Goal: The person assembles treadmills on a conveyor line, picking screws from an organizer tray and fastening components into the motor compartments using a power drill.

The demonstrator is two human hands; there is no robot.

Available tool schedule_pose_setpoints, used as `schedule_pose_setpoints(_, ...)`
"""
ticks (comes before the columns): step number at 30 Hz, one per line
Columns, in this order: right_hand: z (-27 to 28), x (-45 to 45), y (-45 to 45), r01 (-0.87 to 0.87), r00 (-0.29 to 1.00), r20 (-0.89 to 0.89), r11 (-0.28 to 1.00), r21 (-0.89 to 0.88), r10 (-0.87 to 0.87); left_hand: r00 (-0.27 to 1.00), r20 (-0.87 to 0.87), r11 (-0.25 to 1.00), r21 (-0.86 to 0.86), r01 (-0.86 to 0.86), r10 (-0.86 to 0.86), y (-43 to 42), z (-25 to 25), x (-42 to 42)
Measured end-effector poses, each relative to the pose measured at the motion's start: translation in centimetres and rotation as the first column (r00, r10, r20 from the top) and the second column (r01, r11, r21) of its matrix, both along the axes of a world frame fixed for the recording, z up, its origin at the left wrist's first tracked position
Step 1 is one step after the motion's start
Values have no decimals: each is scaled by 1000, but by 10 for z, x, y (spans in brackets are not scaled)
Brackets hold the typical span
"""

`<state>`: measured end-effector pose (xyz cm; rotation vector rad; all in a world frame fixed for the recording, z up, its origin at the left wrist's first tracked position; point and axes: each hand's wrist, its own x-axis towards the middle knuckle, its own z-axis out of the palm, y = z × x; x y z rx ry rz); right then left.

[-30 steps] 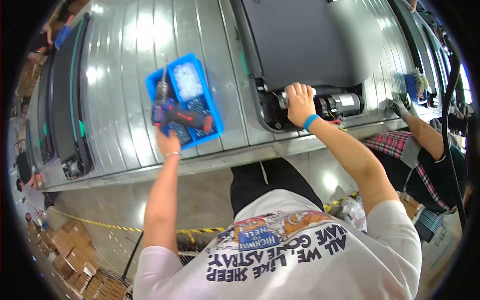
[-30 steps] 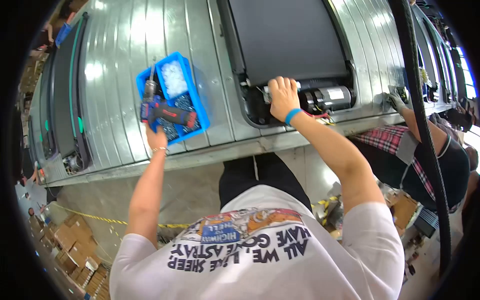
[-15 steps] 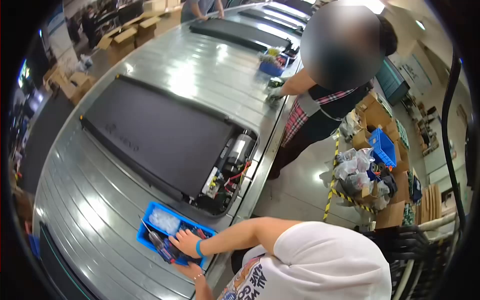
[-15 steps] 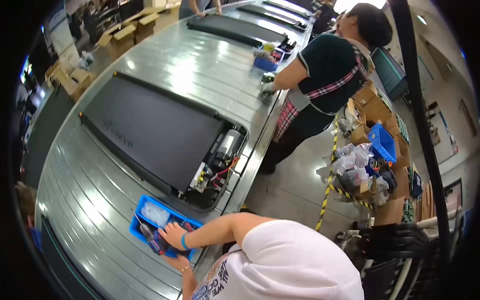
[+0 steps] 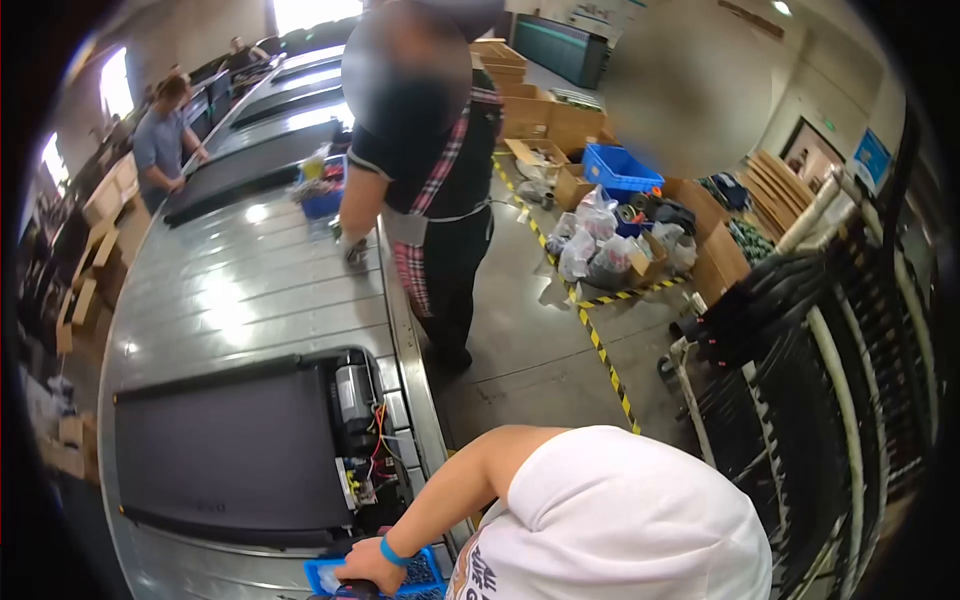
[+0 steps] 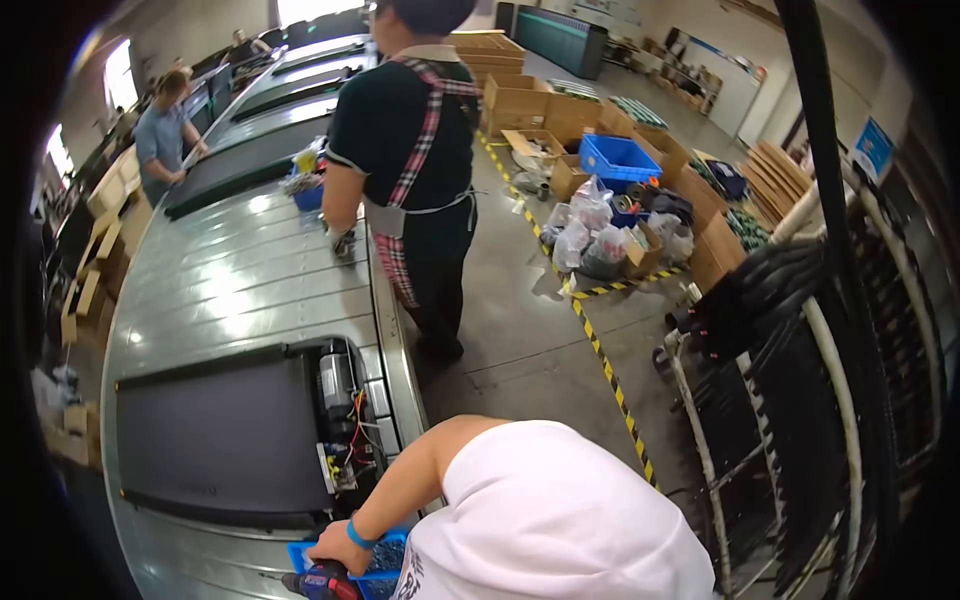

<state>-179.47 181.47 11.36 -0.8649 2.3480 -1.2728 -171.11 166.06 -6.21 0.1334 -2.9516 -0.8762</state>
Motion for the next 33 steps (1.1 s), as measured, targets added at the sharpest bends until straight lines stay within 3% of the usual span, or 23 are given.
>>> schedule_pose_setpoints(4,17,-1,76,77,997,34,955,-285,-70,980,129,988,60,145,-152,31,18,-32)
schedule_pose_setpoints(6,31,7,117,162,986,18,928,-335,-165,956,195,974,102,202,-219,45,26,-45)
schedule_pose_setpoints(8,23,14,151,282,955,-2,912,-300,-296,935,234,959,158,235,-267,56,32,-55)
schedule_pose_setpoints(11,13,29,200,416,907,35,883,-217,-419,945,118,916,307,258,-306,94,52,-63)
schedule_pose_setpoints(14,13,46,230,573,801,302,808,-137,-517,861,415,945,258,199,-295,120,76,-67)
schedule_pose_setpoints(15,5,50,237,594,795,300,777,-207,-527,936,218,924,329,195,-275,128,68,-62)
schedule_pose_setpoints(17,-21,58,251,634,769,309,729,-259,-559,915,287,913,372,167,-284,133,66,-61)
schedule_pose_setpoints(20,-10,52,271,674,739,241,695,-250,-629,942,229,895,428,127,-244,142,56,-66)
schedule_pose_setpoints(21,9,49,274,697,713,298,687,-206,-634,943,251,896,436,91,-218,144,59,-67)
schedule_pose_setpoints(25,2,38,287,639,756,327,748,-179,-567,955,270,907,420,-5,-120,143,61,-62)
schedule_pose_setpoints(27,5,33,289,618,781,259,764,-185,-568,968,186,911,404,84,-171,133,39,-60)
schedule_pose_setpoints(30,-8,29,289,576,787,290,817,-33,-544,942,266,894,442,70,-205,111,-3,-68)
schedule_pose_setpoints(31,-20,28,282,615,781,246,776,-144,-574,941,261,903,421,89,-215,109,-7,-73)
schedule_pose_setpoints(32,-15,30,281,630,770,253,760,-161,-585,884,426,911,413,-1,-192,106,-9,-81)
schedule_pose_setpoints(33,-4,29,279,632,770,255,754,-179,-585,869,454,891,452,-37,-194,108,-9,-86)
